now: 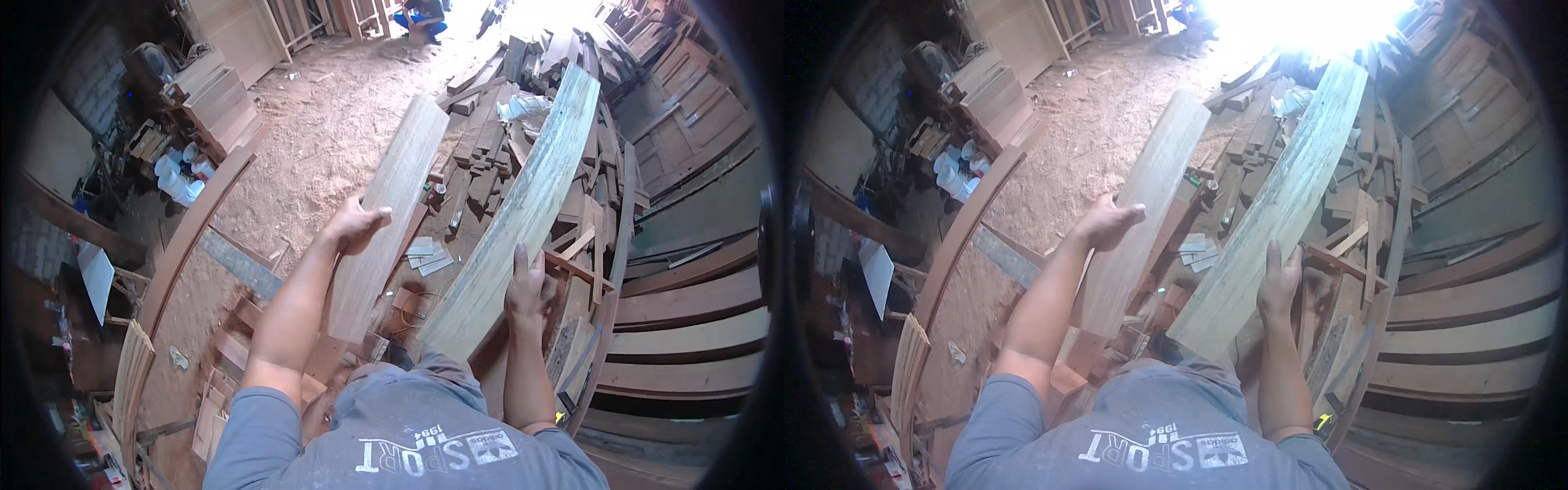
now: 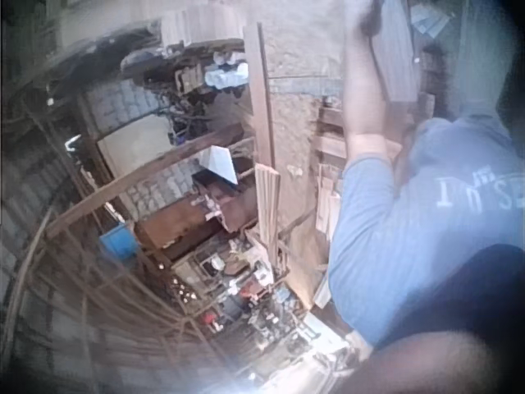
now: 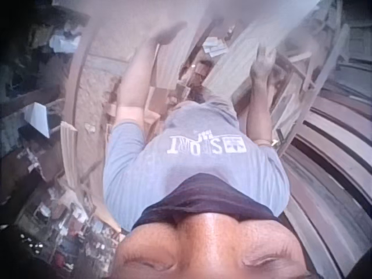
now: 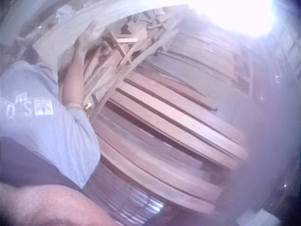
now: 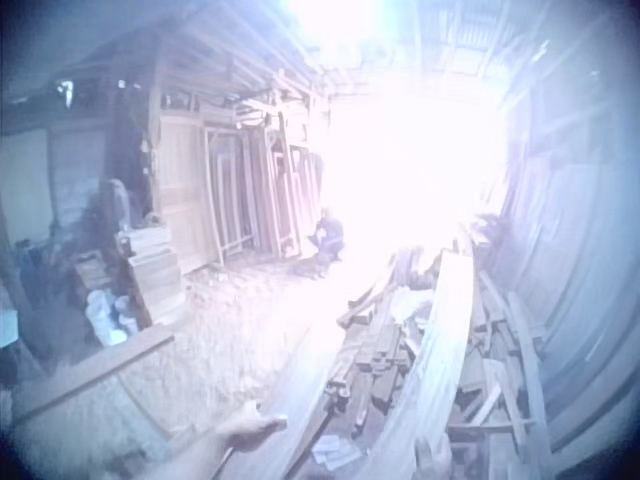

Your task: The person selects wooden planks from a pile, positions them on a workbench, and uses a handheld circular saw to cut the planks. The person repeatedly handles and stacks the cut pieces.

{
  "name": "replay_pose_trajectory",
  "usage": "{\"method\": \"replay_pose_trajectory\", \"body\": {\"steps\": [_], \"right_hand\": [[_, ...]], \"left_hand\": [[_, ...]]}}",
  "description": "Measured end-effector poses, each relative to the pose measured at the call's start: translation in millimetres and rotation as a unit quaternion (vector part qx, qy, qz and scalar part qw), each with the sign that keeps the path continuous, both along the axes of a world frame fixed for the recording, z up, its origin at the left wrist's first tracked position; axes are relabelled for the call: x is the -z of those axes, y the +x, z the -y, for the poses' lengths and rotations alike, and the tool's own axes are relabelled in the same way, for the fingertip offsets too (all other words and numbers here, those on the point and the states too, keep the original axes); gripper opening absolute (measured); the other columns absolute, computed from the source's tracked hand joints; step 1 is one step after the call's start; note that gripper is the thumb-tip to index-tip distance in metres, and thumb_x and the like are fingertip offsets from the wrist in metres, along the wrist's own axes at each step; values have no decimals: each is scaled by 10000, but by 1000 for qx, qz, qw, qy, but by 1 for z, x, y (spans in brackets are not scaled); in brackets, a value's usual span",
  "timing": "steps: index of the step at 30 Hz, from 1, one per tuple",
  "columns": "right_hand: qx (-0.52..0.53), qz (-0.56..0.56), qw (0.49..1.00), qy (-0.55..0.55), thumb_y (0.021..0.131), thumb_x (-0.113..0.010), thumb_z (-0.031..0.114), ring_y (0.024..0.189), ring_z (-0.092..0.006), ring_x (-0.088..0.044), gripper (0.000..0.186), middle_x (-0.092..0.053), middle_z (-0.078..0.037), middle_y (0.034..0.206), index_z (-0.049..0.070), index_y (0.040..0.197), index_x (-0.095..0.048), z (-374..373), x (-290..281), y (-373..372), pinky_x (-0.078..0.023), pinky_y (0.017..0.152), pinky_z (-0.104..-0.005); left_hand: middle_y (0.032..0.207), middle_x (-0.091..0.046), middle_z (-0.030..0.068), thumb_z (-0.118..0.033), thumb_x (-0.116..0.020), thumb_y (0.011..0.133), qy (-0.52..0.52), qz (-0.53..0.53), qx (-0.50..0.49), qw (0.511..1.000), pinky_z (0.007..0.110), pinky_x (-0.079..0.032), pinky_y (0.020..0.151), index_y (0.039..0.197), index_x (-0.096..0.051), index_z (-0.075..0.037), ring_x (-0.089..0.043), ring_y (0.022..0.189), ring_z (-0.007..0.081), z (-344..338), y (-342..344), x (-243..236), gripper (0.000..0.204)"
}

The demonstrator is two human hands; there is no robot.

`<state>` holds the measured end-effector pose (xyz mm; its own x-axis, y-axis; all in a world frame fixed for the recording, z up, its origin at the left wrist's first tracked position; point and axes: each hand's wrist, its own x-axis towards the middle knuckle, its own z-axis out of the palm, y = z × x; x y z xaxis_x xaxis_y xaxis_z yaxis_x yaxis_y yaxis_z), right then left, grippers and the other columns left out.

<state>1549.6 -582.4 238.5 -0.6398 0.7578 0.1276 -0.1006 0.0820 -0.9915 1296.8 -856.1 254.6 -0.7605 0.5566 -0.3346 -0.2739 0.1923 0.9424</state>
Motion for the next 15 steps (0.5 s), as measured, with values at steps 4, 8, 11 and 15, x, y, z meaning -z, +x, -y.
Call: {"method": "replay_pose_trajectory", "body": {"steps": [4, 8, 11, 15], "right_hand": [[-1, 11, 999, -39, 1131, -603, 276, 1240, -235, -617, 449, -659, -170, 1339, -75, 1403, -540, -11, 23, -39, -456, 1116, -377], [-25, 5, 998, -66, 1143, -588, 292, 1211, -236, -626, 441, -667, -169, 1314, -71, 1386, -530, -9, 38, -68, -468, 1097, -377], [-39, 47, 998, -33, 1149, -578, 285, 1194, -229, -631, 425, -666, -164, 1308, -66, 1382, -520, -21, 50, -98, -481, 1076, -375], [-65, 42, 994, -75, 1155, -561, 273, 1194, -214, -628, 398, -663, -163, 1291, -56, 1375, -521, -34, 63, -145, -484, 1057, -357]], "left_hand": [[1396, -663, 282, -403, -886, 862, -179, -36, 37, 982, 386, -509, 1100, 1576, -353, 168, -655, 1275, 302, 5, 0, 16, 1058], [1499, -582, 323, -422, -877, 849, -204, -20, 39, 978, 396, -473, 1156, 1605, -317, 161, -602, 1378, 344, 25, -2, 50, 1107], [1570, -511, 351, -432, -887, 831, -254, -20, 45, 966, 422, -435, 1205, 1612, -323, 153, -545, 1453, 384, 32, -4, 57, 1127], [1600, -482, 342, -427, -916, 800, -243, 10, 9, 970, 444, -417, 1224, 1563, -433, 142, -517, 1477, 389, 36, -5, 60, 1068]]}}
